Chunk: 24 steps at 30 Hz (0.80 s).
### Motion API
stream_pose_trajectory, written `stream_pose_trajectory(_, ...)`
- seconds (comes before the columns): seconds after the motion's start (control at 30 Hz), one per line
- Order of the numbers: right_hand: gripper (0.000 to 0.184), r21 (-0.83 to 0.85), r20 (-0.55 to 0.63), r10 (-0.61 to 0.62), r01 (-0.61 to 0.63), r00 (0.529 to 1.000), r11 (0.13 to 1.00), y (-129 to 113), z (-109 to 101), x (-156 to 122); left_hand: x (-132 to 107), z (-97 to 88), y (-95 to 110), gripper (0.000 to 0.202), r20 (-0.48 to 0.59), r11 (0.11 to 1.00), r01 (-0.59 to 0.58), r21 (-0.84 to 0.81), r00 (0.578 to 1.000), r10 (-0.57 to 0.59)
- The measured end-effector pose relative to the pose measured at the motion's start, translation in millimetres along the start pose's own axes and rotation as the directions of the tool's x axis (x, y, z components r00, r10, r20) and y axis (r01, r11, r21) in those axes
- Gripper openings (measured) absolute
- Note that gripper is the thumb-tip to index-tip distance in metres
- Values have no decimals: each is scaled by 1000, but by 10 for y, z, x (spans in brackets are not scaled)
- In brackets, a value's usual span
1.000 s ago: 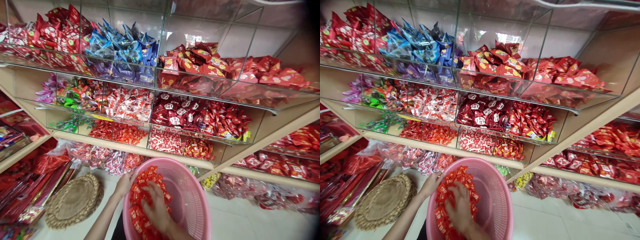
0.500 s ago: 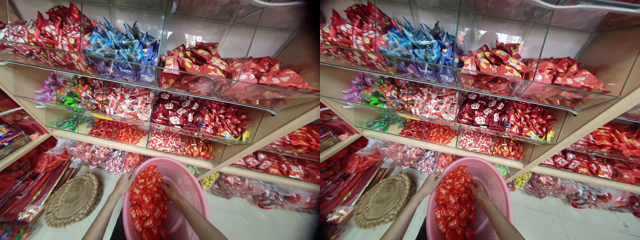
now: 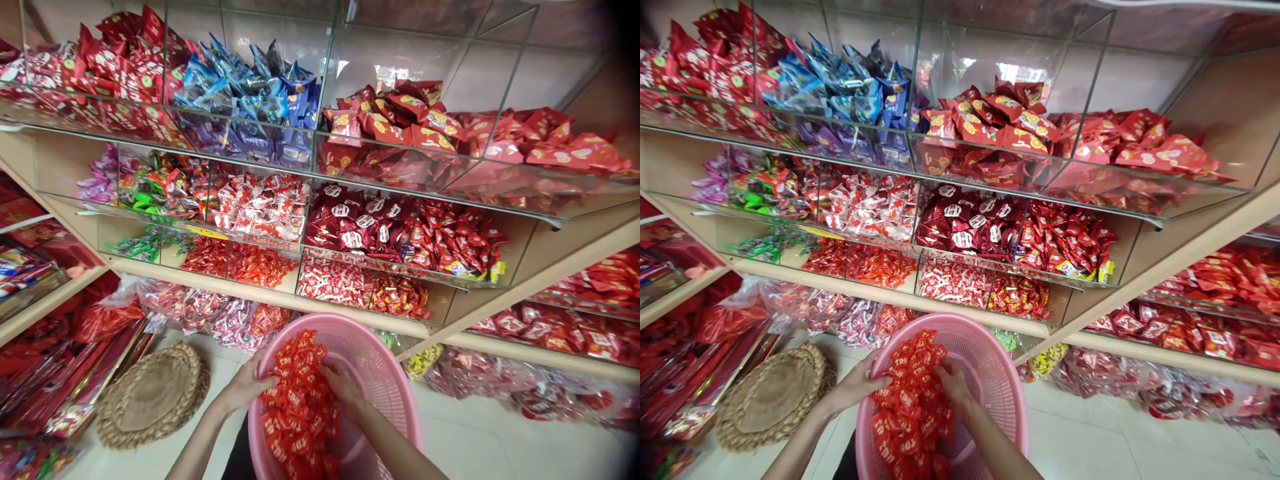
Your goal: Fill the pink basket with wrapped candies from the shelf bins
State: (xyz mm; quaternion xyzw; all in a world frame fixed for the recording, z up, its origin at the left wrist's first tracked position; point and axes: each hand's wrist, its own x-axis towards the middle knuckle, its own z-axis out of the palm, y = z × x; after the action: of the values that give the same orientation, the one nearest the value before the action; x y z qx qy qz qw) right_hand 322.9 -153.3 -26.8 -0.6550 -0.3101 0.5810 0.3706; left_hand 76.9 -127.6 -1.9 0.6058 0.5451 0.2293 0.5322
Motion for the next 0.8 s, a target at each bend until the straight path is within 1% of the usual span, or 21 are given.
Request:
stream_pose_trajectory(0.07, 40, 50, 7, 61, -61, 998, 997, -19, 4, -56, -8, 3, -17, 80, -15, 1000, 20, -5, 1000, -20)
stream_pose_trajectory(0.13, 44, 90, 56, 113, -118, 992, 989, -38, 1, -120, -34, 8, 7, 80, -30, 999, 31, -10, 999, -32)
stream_pose_trajectory(0.17, 45, 102, 89, 127, -135, 988, 986, -42, -3, -153, -53, 10, 33, 79, -30, 999, 32, -15, 999, -33)
stream_pose_trajectory(0.23, 47, 105, 127, 119, -133, 985, 986, -26, -13, -217, -96, 12, 100, 74, -23, 999, 34, -31, 999, -35)
stream_pose_trajectory(0.33, 51, 39, 121, 38, -43, 992, 998, 52, -14, -303, -131, 16, 184, 68, -45, 997, 51, -52, 998, -53)
stream_pose_trajectory(0.43, 59, -153, 96, -78, 92, 992, 984, 146, 21, -379, -68, 31, 206, 65, -68, 998, 24, -63, 997, -28)
stream_pose_trajectory(0.5, 65, -307, 90, -141, 162, 986, 938, 187, 56, -416, 41, 50, 201, 63, -99, 999, 7, -37, 995, -11)
stream_pose_trajectory(0.53, 68, -370, 94, -160, 184, 983, 911, 200, 71, -427, 110, 62, 198, 60, -129, 1000, 0, -20, 992, -3)
stream_pose_trajectory(0.57, 69, -419, 99, -172, 198, 980, 886, 207, 83, -435, 183, 74, 195, 57, -136, 1000, -15, -9, 991, 13)
stream_pose_trajectory(0.6, 70, -458, 101, -181, 207, 978, 864, 211, 89, -438, 257, 87, 193, 55, -130, 999, -35, -3, 991, 34)
stream_pose_trajectory(0.7, 70, -541, 86, -250, 256, 964, 801, 198, 57, -453, 440, 123, 180, 51, -177, 998, -67, 16, 982, 69)
stream_pose_trajectory(0.77, 66, -603, 61, -346, 311, 936, 734, 164, -30, -495, 506, 140, 161, 50, -212, 997, -77, 26, 974, 81)
stream_pose_trajectory(0.8, 63, -643, 44, -410, 340, 911, 686, 138, -100, -529, 518, 145, 151, 50, -221, 996, -83, 25, 971, 86)
